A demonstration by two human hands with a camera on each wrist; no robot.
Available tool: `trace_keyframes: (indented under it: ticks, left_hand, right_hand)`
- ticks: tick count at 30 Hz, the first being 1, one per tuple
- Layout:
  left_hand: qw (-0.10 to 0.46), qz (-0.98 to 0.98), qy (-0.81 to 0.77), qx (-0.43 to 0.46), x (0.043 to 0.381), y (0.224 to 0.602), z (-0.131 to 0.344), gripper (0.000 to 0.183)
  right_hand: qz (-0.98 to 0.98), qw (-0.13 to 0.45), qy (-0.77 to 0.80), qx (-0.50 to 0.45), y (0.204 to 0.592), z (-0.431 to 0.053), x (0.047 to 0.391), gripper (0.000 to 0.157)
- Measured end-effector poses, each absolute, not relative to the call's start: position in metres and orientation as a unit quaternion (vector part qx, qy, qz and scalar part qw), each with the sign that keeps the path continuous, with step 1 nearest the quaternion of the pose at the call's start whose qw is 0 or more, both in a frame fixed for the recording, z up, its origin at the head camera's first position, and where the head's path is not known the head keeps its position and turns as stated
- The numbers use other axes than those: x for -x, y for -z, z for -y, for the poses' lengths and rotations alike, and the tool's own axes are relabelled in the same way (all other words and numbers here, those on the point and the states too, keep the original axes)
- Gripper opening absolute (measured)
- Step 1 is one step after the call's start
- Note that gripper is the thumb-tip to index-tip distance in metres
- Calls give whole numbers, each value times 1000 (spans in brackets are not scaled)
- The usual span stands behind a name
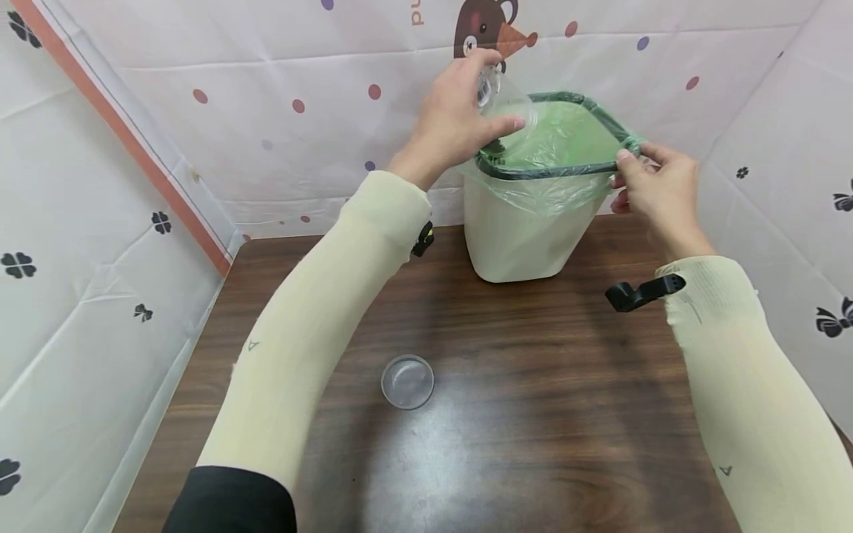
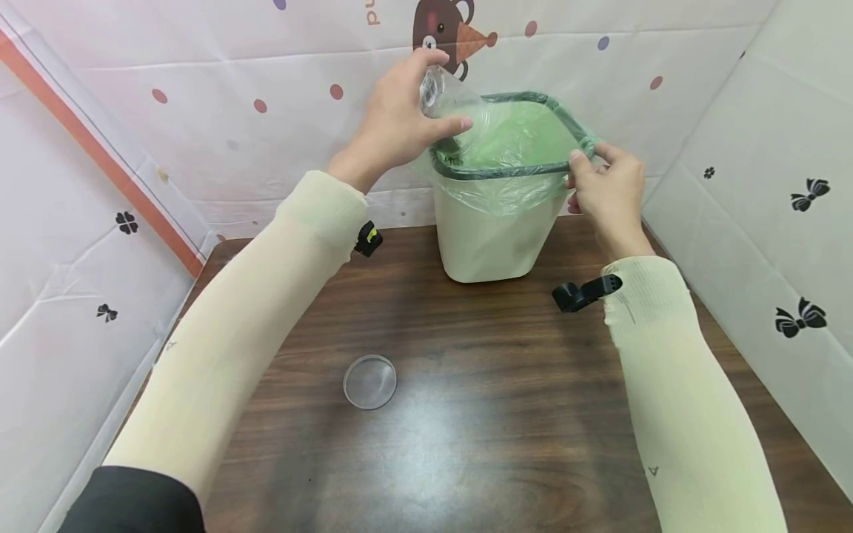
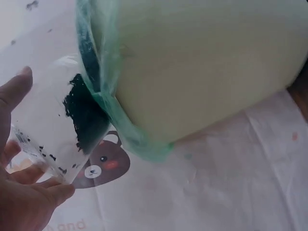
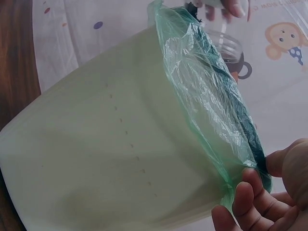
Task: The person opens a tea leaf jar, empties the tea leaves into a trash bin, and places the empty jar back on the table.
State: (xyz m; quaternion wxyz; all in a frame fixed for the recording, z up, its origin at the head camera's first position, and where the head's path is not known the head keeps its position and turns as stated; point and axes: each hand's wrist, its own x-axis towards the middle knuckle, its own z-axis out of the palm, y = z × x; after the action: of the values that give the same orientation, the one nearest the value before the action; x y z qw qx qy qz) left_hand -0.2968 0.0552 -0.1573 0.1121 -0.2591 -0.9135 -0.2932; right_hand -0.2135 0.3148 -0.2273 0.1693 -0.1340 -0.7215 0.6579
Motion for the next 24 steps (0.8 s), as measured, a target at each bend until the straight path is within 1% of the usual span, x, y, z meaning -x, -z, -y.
trace_keyframes:
  ticks: [2,6,9,18,24]
  left_hand:
    - [107,909,304,265,297,157,-57,82]
    - [67,895,360,254,297,157,-56,80]
    - [52,889,382,247,297,156,-54,79]
    - [54,893,363,261,296,154,-56,81]
    - [102,906,287,293,297,156,-60,80]
  right_hand:
    - [721,169,-658,135,227,-314,214,58]
    - [723,167,-656,135,228,-313,214,58]
    - [725,167,-655,135,228,-313,215,57]
    - [708,170,-672,132,228,-316,214,58]
    - [719,170,-660,135,228,-316,214,57]
